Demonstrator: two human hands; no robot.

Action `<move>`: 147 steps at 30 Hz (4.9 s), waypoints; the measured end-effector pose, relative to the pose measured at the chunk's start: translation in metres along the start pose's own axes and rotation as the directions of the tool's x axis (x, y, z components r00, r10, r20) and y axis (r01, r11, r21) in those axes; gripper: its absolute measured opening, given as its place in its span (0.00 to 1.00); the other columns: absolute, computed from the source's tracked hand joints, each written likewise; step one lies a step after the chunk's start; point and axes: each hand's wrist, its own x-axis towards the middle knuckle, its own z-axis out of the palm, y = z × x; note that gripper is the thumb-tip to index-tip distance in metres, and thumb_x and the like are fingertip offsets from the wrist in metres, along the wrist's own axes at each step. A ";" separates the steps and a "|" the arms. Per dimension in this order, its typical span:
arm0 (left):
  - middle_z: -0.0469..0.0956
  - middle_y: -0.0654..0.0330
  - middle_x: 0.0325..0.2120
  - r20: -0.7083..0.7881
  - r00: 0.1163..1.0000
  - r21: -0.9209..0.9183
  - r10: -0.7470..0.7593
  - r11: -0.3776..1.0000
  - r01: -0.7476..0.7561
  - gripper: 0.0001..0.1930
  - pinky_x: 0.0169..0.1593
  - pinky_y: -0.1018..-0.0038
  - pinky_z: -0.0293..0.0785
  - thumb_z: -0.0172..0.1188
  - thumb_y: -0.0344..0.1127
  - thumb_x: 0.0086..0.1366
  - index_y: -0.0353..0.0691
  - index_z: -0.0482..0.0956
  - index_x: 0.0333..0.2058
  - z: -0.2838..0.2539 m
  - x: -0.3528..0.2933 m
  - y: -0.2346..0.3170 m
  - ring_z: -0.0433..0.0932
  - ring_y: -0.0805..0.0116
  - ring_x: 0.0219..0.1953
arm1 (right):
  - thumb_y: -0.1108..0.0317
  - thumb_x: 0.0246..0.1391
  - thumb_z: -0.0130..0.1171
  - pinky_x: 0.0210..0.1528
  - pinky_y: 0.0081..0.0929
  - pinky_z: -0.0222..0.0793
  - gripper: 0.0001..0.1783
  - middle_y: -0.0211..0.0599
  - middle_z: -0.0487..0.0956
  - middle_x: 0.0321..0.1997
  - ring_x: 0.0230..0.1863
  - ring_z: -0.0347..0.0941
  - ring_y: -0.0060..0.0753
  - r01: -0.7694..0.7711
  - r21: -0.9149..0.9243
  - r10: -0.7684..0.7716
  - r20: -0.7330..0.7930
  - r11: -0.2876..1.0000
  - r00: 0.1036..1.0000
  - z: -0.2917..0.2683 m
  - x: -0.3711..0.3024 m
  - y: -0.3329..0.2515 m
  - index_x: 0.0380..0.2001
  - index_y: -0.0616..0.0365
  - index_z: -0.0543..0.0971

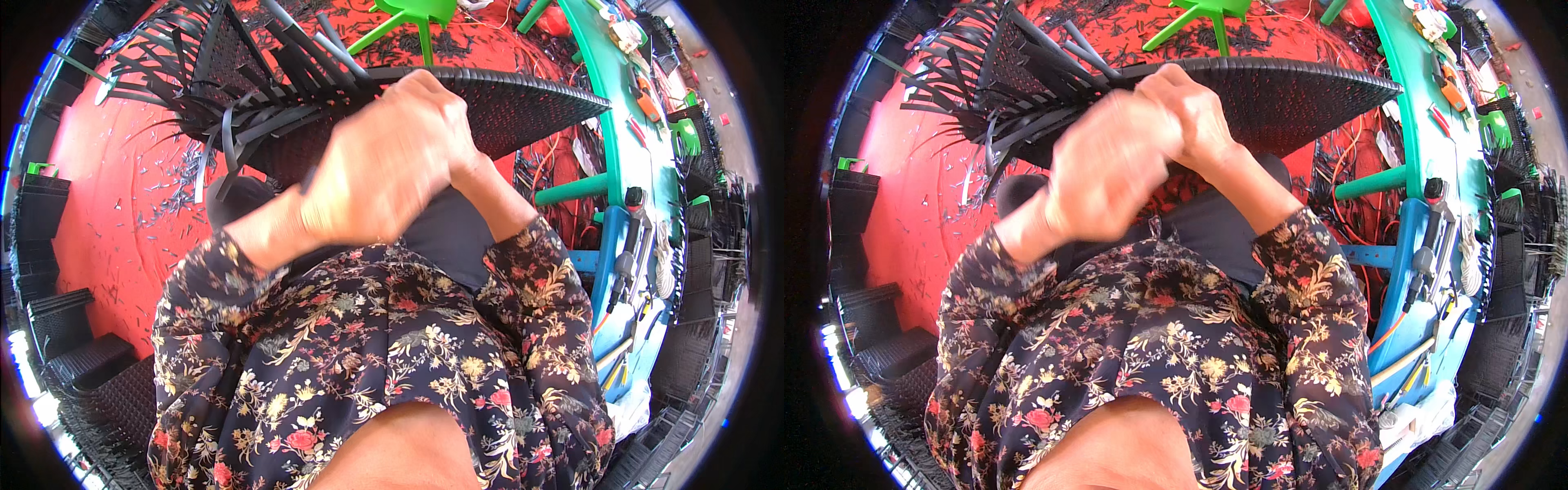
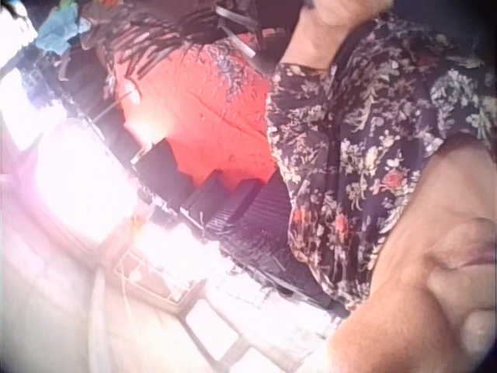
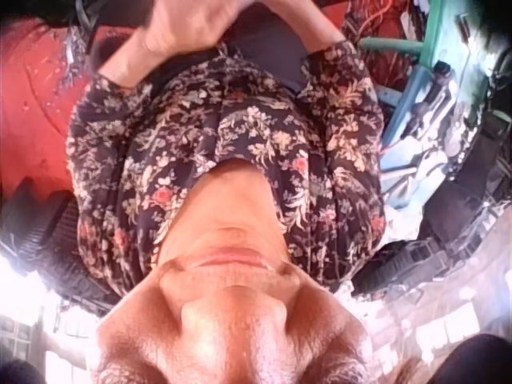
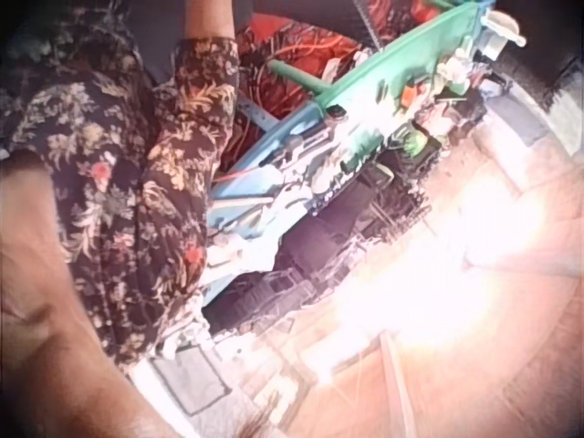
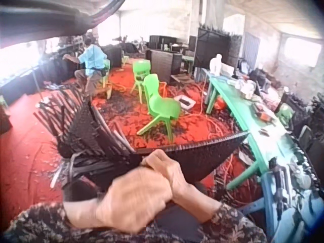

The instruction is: The person weaves black plastic strips into the frame of a furniture piece by hand, using a pneumatic stapler, pliers, and a hammer to secure and trim the material.

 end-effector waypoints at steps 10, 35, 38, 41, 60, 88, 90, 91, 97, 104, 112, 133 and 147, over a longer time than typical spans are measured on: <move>0.73 0.55 0.26 -0.119 0.984 0.132 0.135 0.984 -0.119 0.09 0.39 0.62 0.73 0.57 0.32 0.44 0.37 0.74 0.27 0.015 0.004 -0.040 0.74 0.56 0.31 | 0.78 0.51 0.60 0.23 0.14 0.60 0.09 0.22 0.72 0.18 0.21 0.64 0.09 -0.465 0.584 0.646 -0.139 0.665 0.750 -0.014 0.018 -0.015 0.21 0.60 0.71; 0.77 0.55 0.23 0.084 0.845 0.404 -0.528 0.794 0.455 0.14 0.34 0.59 0.72 0.66 0.39 0.50 0.40 0.76 0.33 0.023 -0.019 -0.046 0.78 0.51 0.31 | 0.74 0.58 0.53 0.21 0.17 0.63 0.04 0.30 0.72 0.19 0.17 0.68 0.19 -0.604 0.628 0.712 0.110 0.491 0.693 -0.049 0.035 -0.042 0.31 0.64 0.73; 0.76 0.57 0.23 0.032 0.881 0.383 -0.472 0.820 0.426 0.13 0.33 0.59 0.72 0.66 0.39 0.51 0.40 0.76 0.32 0.028 -0.025 -0.042 0.77 0.52 0.30 | 0.73 0.58 0.53 0.20 0.16 0.62 0.05 0.30 0.72 0.19 0.17 0.67 0.18 -0.645 0.524 0.700 0.122 0.556 0.703 -0.054 0.041 -0.053 0.31 0.64 0.73; 0.76 0.58 0.24 0.017 0.898 0.403 -0.439 0.825 0.395 0.13 0.32 0.60 0.72 0.66 0.41 0.51 0.41 0.76 0.32 0.030 -0.025 -0.041 0.77 0.53 0.31 | 0.70 0.59 0.53 0.22 0.12 0.61 0.05 0.28 0.73 0.21 0.21 0.69 0.17 -0.680 0.481 0.714 0.148 0.553 0.685 -0.054 0.045 -0.038 0.31 0.61 0.73; 0.75 0.63 0.22 -0.056 0.954 0.537 -0.293 0.797 0.276 0.10 0.33 0.67 0.71 0.61 0.37 0.55 0.47 0.79 0.37 0.032 -0.018 -0.031 0.76 0.61 0.28 | 0.71 0.40 0.62 0.28 0.33 0.72 0.04 0.44 0.78 0.20 0.22 0.76 0.36 -0.609 -0.302 0.655 0.555 0.733 0.513 0.003 0.062 0.077 0.23 0.59 0.82; 0.68 0.62 0.19 0.008 0.974 0.518 -0.225 0.834 0.188 0.14 0.29 0.69 0.68 0.58 0.31 0.56 0.48 0.82 0.42 0.023 -0.032 -0.033 0.73 0.62 0.24 | 0.70 0.43 0.58 0.38 0.37 0.72 0.11 0.49 0.78 0.32 0.35 0.76 0.47 0.142 -0.109 -0.006 0.772 0.984 0.636 -0.034 0.054 0.068 0.33 0.58 0.82; 0.68 0.63 0.19 0.022 0.971 0.533 -0.238 0.824 0.190 0.15 0.29 0.68 0.69 0.57 0.30 0.55 0.49 0.81 0.42 0.022 -0.032 -0.033 0.73 0.63 0.24 | 0.71 0.42 0.58 0.37 0.35 0.72 0.11 0.50 0.79 0.31 0.34 0.76 0.46 0.244 -0.204 -0.014 0.740 0.948 0.673 -0.039 0.057 0.059 0.32 0.59 0.82; 0.68 0.64 0.19 0.031 0.970 0.543 -0.242 0.819 0.187 0.15 0.29 0.68 0.70 0.56 0.29 0.53 0.50 0.80 0.41 0.021 -0.032 -0.032 0.74 0.64 0.25 | 0.72 0.41 0.57 0.35 0.34 0.73 0.11 0.50 0.79 0.30 0.32 0.77 0.45 0.287 -0.253 -0.031 0.698 0.924 0.716 -0.040 0.056 0.058 0.32 0.60 0.81; 0.71 0.62 0.22 0.041 0.966 0.508 -0.254 0.838 0.199 0.19 0.31 0.67 0.70 0.60 0.29 0.51 0.49 0.79 0.44 0.019 -0.033 -0.031 0.74 0.60 0.27 | 0.78 0.42 0.54 0.25 0.26 0.73 0.09 0.42 0.79 0.25 0.23 0.78 0.33 -0.719 0.155 0.459 0.674 0.678 0.579 -0.038 0.065 0.053 0.30 0.66 0.79; 0.72 0.61 0.25 0.099 0.943 0.470 -0.317 0.851 0.237 0.27 0.36 0.66 0.70 0.65 0.29 0.45 0.48 0.77 0.48 0.014 -0.033 -0.023 0.74 0.59 0.32 | 0.82 0.40 0.54 0.21 0.22 0.67 0.10 0.36 0.78 0.25 0.19 0.72 0.27 -0.923 0.094 0.500 0.818 0.373 0.286 -0.032 0.054 0.054 0.30 0.64 0.79; 0.70 0.61 0.23 0.078 0.952 0.478 -0.295 0.849 0.224 0.25 0.33 0.67 0.70 0.65 0.29 0.45 0.48 0.78 0.47 0.011 -0.029 -0.020 0.73 0.59 0.29 | 0.82 0.39 0.54 0.34 0.22 0.69 0.14 0.35 0.79 0.28 0.30 0.73 0.27 -0.886 0.200 0.407 0.831 0.418 0.379 -0.026 0.052 0.052 0.33 0.67 0.79; 0.70 0.61 0.22 0.034 0.969 0.476 -0.246 0.856 0.201 0.22 0.32 0.67 0.70 0.64 0.28 0.46 0.48 0.79 0.44 0.018 -0.039 -0.029 0.74 0.60 0.27 | 0.77 0.45 0.56 0.38 0.23 0.68 0.22 0.34 0.78 0.36 0.36 0.72 0.25 -0.619 0.194 0.176 0.857 0.761 0.485 -0.024 0.055 0.042 0.48 0.67 0.75; 0.72 0.64 0.20 -0.010 0.966 0.482 -0.259 0.845 0.232 0.15 0.30 0.67 0.72 0.59 0.31 0.50 0.50 0.80 0.39 0.018 -0.036 -0.035 0.76 0.63 0.26 | 0.70 0.45 0.62 0.41 0.30 0.72 0.13 0.39 0.77 0.34 0.37 0.76 0.37 0.101 -0.044 -0.089 0.218 0.994 0.972 -0.052 0.021 -0.009 0.36 0.59 0.75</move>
